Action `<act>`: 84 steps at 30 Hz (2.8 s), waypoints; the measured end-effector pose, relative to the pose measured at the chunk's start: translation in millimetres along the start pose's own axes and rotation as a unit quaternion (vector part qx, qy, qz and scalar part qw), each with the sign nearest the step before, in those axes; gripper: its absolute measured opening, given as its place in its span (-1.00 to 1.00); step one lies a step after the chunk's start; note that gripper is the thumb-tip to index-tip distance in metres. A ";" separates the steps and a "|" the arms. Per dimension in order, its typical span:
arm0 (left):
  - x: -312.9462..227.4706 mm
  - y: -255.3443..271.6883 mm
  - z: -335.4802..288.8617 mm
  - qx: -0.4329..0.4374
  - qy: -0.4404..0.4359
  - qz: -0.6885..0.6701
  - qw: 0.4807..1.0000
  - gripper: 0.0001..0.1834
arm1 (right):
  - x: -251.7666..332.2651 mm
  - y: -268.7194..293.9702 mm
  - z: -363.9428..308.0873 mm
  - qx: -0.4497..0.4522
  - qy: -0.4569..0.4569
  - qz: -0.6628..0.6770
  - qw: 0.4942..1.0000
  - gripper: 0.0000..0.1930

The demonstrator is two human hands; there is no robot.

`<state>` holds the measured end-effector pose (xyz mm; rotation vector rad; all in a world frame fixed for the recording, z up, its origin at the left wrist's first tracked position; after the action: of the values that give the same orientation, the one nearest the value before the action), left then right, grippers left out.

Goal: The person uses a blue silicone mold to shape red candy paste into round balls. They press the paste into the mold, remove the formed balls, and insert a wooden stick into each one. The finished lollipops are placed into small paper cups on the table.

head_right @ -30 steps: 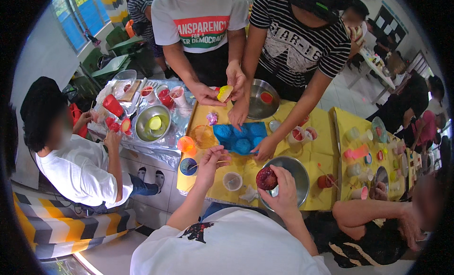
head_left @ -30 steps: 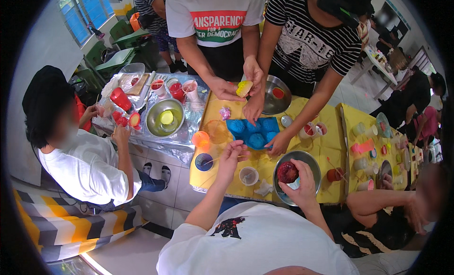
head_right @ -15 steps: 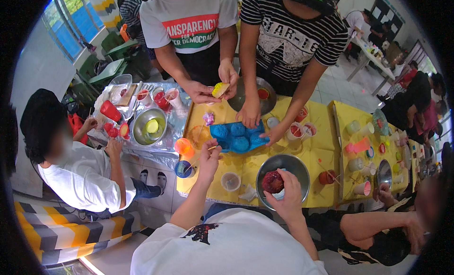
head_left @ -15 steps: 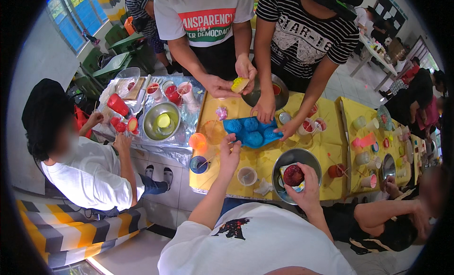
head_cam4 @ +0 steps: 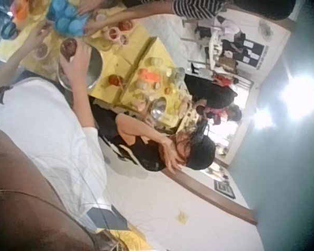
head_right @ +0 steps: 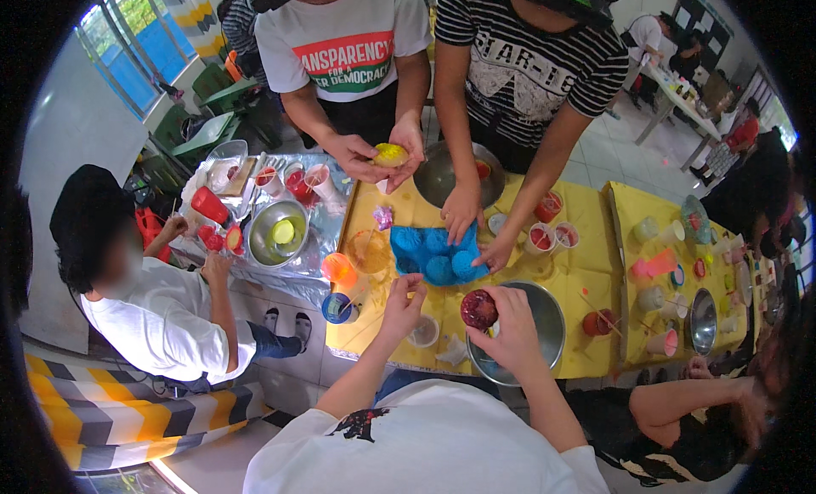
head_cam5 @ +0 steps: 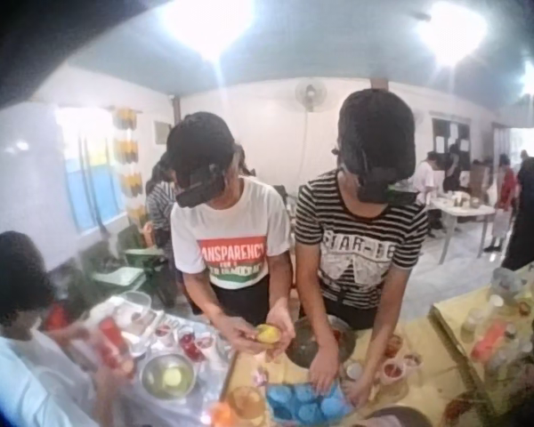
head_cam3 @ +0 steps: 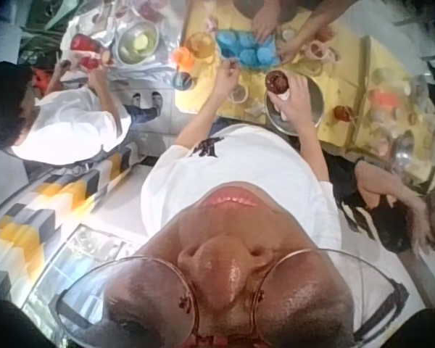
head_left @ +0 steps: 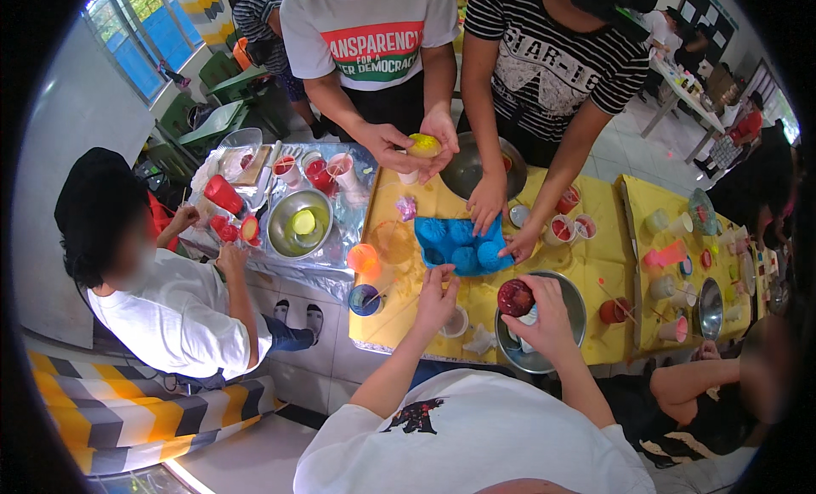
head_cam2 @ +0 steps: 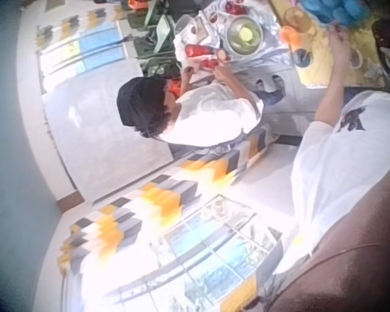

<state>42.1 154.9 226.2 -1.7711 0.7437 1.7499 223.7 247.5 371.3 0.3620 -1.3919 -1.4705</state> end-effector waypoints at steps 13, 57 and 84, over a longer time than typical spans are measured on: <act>52.4 8.8 38.5 -0.133 -0.095 0.127 0.978 -0.47 | -24.2 -76.5 46.2 0.075 0.050 0.039 0.995 -0.37; -160.7 -136.4 -92.2 0.275 0.076 -0.367 0.886 -0.44 | -42.7 68.2 -57.4 -0.167 -0.077 0.409 0.894 -0.34; -153.7 -167.4 -106.9 0.210 -0.219 0.041 0.952 -0.60 | -64.2 29.6 -92.4 -0.139 -0.182 0.716 0.660 -0.52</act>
<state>235.3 199.0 380.4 -1.0387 0.9168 1.7849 336.6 254.1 344.3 -1.1124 -1.1150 -0.3186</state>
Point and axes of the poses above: each hand's wrist, its own z-axis towards the middle knuckle, its own y-axis out of the back of the hand, x = y × z, the point moved 4 cm from there along z, towards the middle knuckle, and after that the axes turned 12 degrees about -z, right-handed, at the moved point
